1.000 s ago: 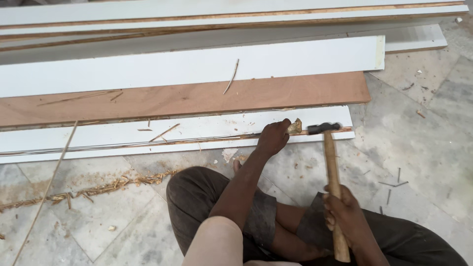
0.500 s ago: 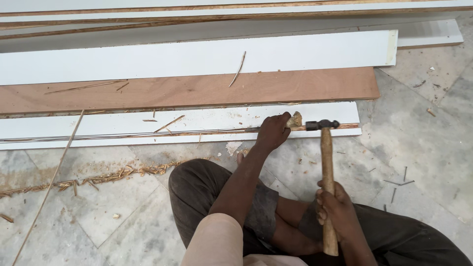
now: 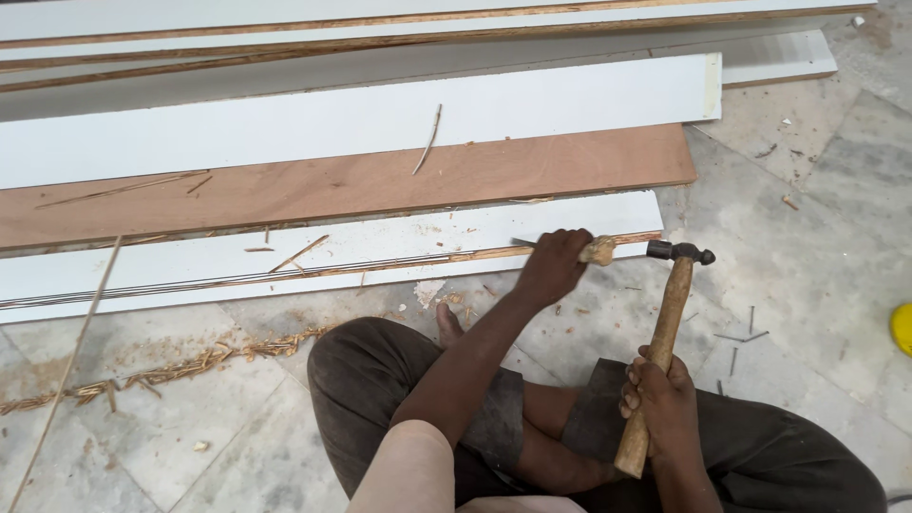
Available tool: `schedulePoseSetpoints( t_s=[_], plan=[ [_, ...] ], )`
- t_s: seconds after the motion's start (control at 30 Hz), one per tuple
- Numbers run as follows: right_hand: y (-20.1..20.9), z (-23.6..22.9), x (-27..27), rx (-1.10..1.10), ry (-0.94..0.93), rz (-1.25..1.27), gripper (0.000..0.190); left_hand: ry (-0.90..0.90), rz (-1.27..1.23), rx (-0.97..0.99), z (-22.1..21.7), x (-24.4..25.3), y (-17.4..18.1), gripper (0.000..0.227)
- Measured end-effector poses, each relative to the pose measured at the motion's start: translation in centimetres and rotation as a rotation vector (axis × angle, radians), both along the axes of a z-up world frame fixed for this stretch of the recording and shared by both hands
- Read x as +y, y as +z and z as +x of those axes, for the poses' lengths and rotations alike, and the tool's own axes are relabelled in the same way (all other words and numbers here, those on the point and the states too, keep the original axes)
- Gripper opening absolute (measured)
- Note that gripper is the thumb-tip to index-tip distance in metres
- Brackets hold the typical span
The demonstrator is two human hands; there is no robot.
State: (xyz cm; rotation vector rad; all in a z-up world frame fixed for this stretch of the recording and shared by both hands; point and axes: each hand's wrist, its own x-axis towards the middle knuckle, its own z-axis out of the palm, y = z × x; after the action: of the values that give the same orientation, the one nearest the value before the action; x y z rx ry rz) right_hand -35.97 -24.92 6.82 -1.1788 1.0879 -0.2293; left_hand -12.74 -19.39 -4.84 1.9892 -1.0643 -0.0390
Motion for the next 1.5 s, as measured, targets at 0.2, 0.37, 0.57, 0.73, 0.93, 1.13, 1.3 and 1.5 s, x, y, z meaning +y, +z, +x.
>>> schedulePoseSetpoints(
  t_s=[0.2,0.37,0.57,0.73,0.93,1.13,1.3,1.5],
  plan=[
    [0.3,0.1,0.2,0.042,-0.037,0.003,0.032,-0.103,0.022,0.068,-1.4,-3.4,1.2,0.031],
    [0.5,0.7,0.1,0.063,-0.029,0.004,0.03,-0.083,0.114,0.112,-0.3,-5.1,1.0,0.03],
    [1.2,1.2,-1.2,0.051,-0.019,-0.04,0.031,-0.042,0.07,0.135,0.5,-7.3,0.6,0.03],
    [3.3,1.8,-3.0,0.045,-0.011,-0.129,0.033,0.034,0.059,0.178,1.6,-8.6,0.0,0.024],
    [5.2,3.6,-3.6,0.139,0.063,-0.288,0.036,0.045,-0.06,0.179,2.7,-7.5,0.2,0.028],
    [7.1,4.0,-6.6,0.264,0.3,-0.222,0.034,0.043,-0.062,0.219,2.6,-7.0,0.6,0.025],
    [5.8,4.3,-5.2,0.211,0.231,-0.306,0.034,0.024,-0.014,0.193,2.3,-7.3,0.5,0.026],
    [7.2,2.9,-7.8,0.238,0.272,-0.205,0.032,0.019,0.052,0.184,1.7,-7.4,-0.1,0.024]
  ],
)
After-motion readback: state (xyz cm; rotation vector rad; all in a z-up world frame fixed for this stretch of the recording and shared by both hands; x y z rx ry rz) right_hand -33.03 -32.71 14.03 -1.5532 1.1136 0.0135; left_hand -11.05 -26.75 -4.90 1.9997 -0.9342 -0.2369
